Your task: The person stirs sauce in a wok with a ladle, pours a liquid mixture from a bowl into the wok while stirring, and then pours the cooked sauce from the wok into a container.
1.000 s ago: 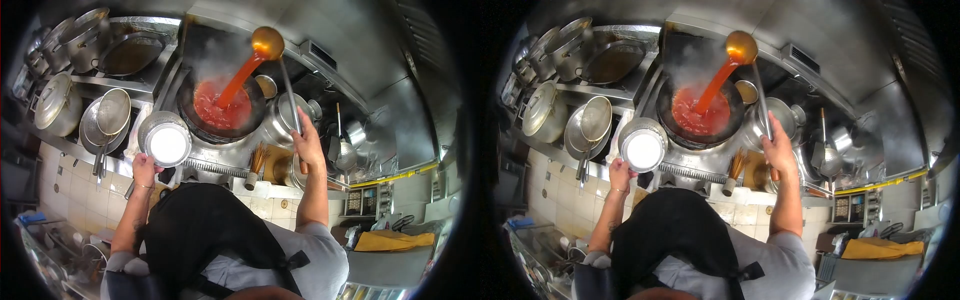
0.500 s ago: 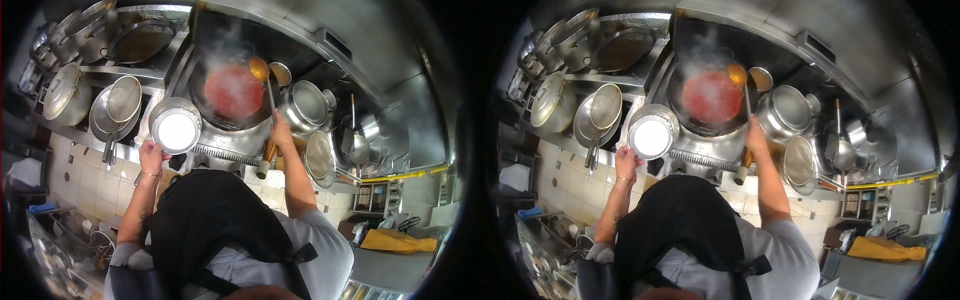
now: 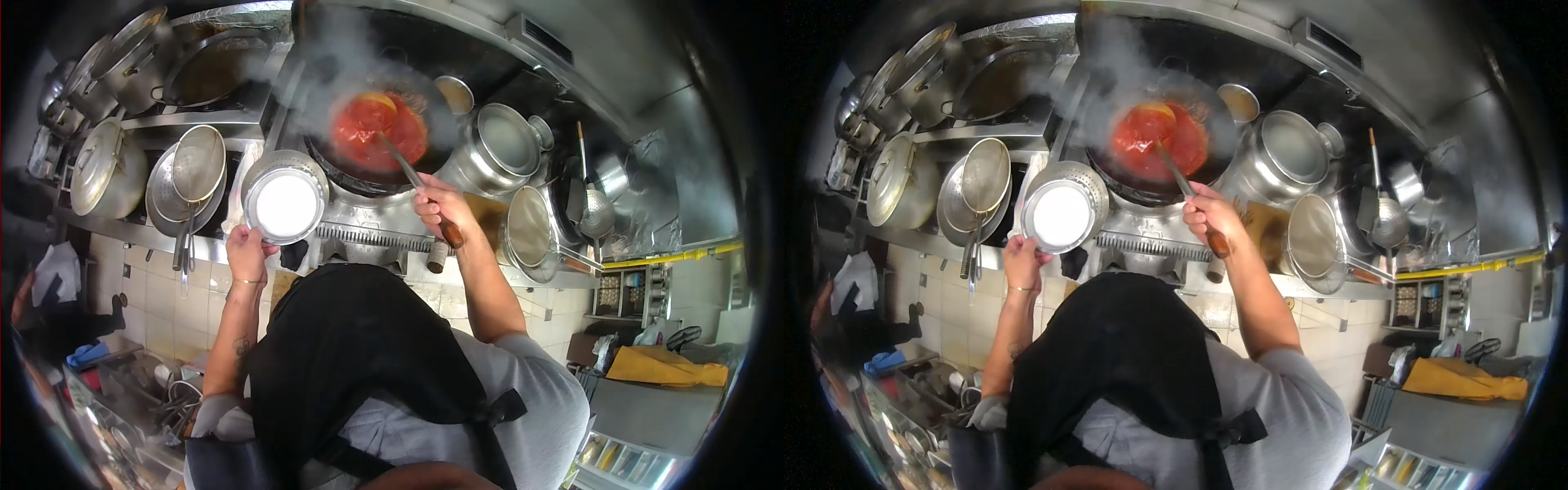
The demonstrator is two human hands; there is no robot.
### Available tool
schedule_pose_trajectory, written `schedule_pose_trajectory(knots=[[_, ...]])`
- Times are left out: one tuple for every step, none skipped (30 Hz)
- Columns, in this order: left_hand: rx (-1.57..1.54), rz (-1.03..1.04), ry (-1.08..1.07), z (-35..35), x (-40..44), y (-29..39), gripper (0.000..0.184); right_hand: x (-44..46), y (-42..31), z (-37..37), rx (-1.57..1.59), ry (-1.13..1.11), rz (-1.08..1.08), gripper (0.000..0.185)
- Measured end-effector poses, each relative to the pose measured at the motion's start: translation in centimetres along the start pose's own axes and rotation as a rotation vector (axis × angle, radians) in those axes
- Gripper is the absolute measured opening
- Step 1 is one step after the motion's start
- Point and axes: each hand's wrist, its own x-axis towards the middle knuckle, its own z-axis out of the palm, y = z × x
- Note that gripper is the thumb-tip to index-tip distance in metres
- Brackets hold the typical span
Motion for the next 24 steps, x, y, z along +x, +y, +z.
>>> schedule_pose_trajectory(knots=[[-0.004,-0.002,0.008,0.1,0.0,0.0,0.011,-0.4,-0.4,0.0,-0.009,0.001,0.001,0.047],[-0.013,-0.002,0.011,0.0,0.0,-0.1,0.011,-0.8,-0.8,-0.2,-0.165,0.053,-0.064,0.052],[-0.009,-0.006,0.002,-0.1,0.1,-0.3,0.011,-1.2,-1.4,-0.3,-0.323,0.102,-0.13,0.057],[-0.006,-0.008,-0.007,-0.1,0.2,-0.4,0.011,-1.9,-2.5,-0.3,-0.464,0.109,-0.172,0.068],[-0.015,-0.004,-0.006,-0.1,0.3,-0.4,0.011,-2.7,-3.4,0.0,-0.598,0.17,-0.214,0.07],[-0.002,-0.017,-0.005,-0.1,0.3,-0.5,0.008,-3.4,-4.5,0.4,-0.697,0.2,-0.253,0.071],[0.014,-0.031,-0.006,-0.1,0.2,-0.5,0.007,-4.2,-5.5,0.6,-0.793,0.233,-0.29,0.072],[0.011,-0.032,-0.006,0.0,0.3,-0.4,0.007,-4.8,-6.5,0.1,-0.868,0.278,-0.311,0.071],[0.011,-0.036,-0.017,0.0,0.3,-0.4,0.007,-5.4,-7.4,0.3,-0.869,0.279,-0.311,0.071],[0.012,-0.041,-0.028,0.0,0.3,-0.4,0.007,-6.3,-8.3,1.0,-0.997,0.33,-0.386,0.07],[0.013,-0.042,-0.029,0.0,0.4,-0.6,0.007,-7.3,-9.1,1.8,-1.124,0.383,-0.463,0.069],[0.015,-0.031,-0.032,0.0,0.7,-0.9,0.008,-8.2,-9.7,2.7,-1.123,0.386,-0.462,0.069],[0.018,-0.021,-0.033,-0.1,0.8,-1.1,0.009,-9.1,-10.2,3.6,-1.231,0.45,-0.497,0.069],[0.019,-0.021,-0.036,0.1,0.8,-1.0,0.009,-9.6,-10.6,4.1,-1.338,0.513,-0.532,0.07],[0.014,-0.02,-0.036,0.3,0.8,-0.7,0.009,-9.6,-10.5,4.5,-1.336,0.515,-0.531,0.07],[0.01,-0.018,-0.037,0.5,0.6,-0.6,0.01,-9.6,-10.1,4.8,-1.308,0.532,-0.58,0.071],[0.011,-0.018,-0.039,0.8,0.6,-0.3,0.01,-9.5,-9.7,5.1,-1.28,0.547,-0.63,0.073],[-0.001,-0.022,-0.036,1.1,0.4,-0.1,0.01,-9.0,-9.1,4.9,-1.226,0.536,-0.59,0.074],[-0.014,-0.027,-0.031,1.2,0.3,0.0,0.009,-7.5,-8.2,2.8,-1.226,0.538,-0.589,0.074],[-0.013,-0.027,-0.03,1.3,0.5,-0.2,0.009,-5.2,-6.8,-0.3,-1.448,0.498,-0.802,0.073],[-0.01,-0.016,-0.029,1.3,0.7,-0.5,0.01,-3.7,-6.0,-2.1,-1.664,0.446,-1.02,0.073],[-0.005,-0.003,-0.025,1.1,1.0,-0.6,0.011,-3.3,-5.7,-2.4,-1.662,0.441,-1.02,0.073],[-0.002,-0.001,-0.021,1.0,0.9,-0.5,0.011,-3.1,-5.4,-2.5,-1.581,0.469,-0.735,0.072],[-0.012,-0.005,-0.03,0.9,0.7,-0.3,0.011,-2.8,-5.1,-2.9,-1.486,0.488,-0.457,0.071]])
